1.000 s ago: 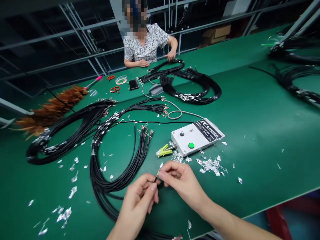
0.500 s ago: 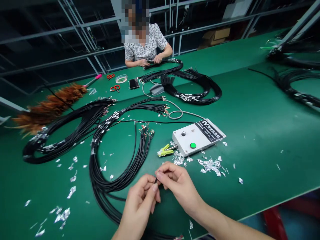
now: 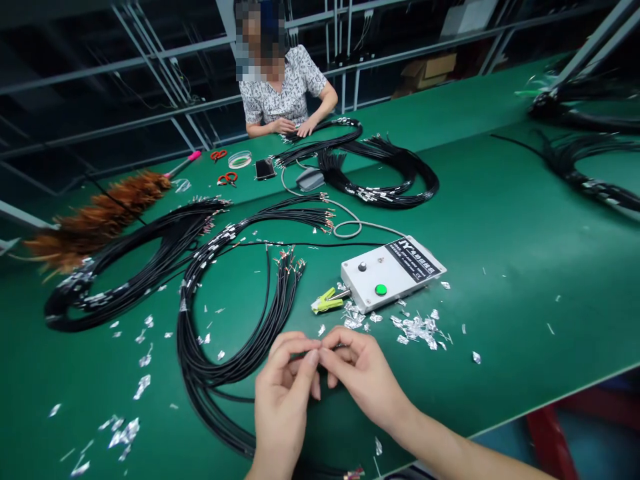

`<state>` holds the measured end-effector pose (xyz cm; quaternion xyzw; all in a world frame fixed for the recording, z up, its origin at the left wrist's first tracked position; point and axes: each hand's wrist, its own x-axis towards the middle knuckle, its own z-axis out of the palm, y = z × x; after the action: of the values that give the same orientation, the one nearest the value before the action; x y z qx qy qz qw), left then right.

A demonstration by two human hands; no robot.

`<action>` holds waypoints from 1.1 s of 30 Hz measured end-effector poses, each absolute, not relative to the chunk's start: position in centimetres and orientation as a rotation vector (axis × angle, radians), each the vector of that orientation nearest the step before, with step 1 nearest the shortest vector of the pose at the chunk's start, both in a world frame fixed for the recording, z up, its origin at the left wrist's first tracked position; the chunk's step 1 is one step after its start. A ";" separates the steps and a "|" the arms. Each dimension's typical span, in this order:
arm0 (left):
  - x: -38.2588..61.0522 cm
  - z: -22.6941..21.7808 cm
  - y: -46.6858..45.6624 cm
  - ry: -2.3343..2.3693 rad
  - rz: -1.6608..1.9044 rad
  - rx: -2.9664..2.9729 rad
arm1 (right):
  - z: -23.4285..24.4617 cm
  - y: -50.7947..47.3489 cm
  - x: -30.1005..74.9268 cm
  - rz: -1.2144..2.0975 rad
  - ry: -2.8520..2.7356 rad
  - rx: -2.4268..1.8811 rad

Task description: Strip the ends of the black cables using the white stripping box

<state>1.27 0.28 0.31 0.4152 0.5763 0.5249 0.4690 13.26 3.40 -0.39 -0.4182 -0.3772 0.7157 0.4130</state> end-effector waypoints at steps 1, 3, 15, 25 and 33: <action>1.3 0.2 0.2 1.437 1.319 0.987 | -0.2 3.4 13.2 1.782 -0.973 -1.040; 1.3 -0.1 0.1 1.497 1.331 1.006 | 0.1 3.3 13.2 1.734 -1.040 -1.038; 0.6 -0.9 0.5 1.660 1.107 1.265 | -0.3 4.3 16.6 0.851 -1.828 -1.125; 0.1 -0.4 1.0 1.593 0.913 1.604 | 0.3 7.6 16.6 0.052 -2.605 -0.626; -0.2 -0.6 4.0 1.668 0.970 1.504 | 1.6 11.3 17.7 -0.089 -2.677 -0.990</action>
<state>-0.23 3.99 -0.62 0.5780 0.6410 0.3726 0.3407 17.72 11.31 1.65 -0.3431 -0.9279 -0.0308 0.1428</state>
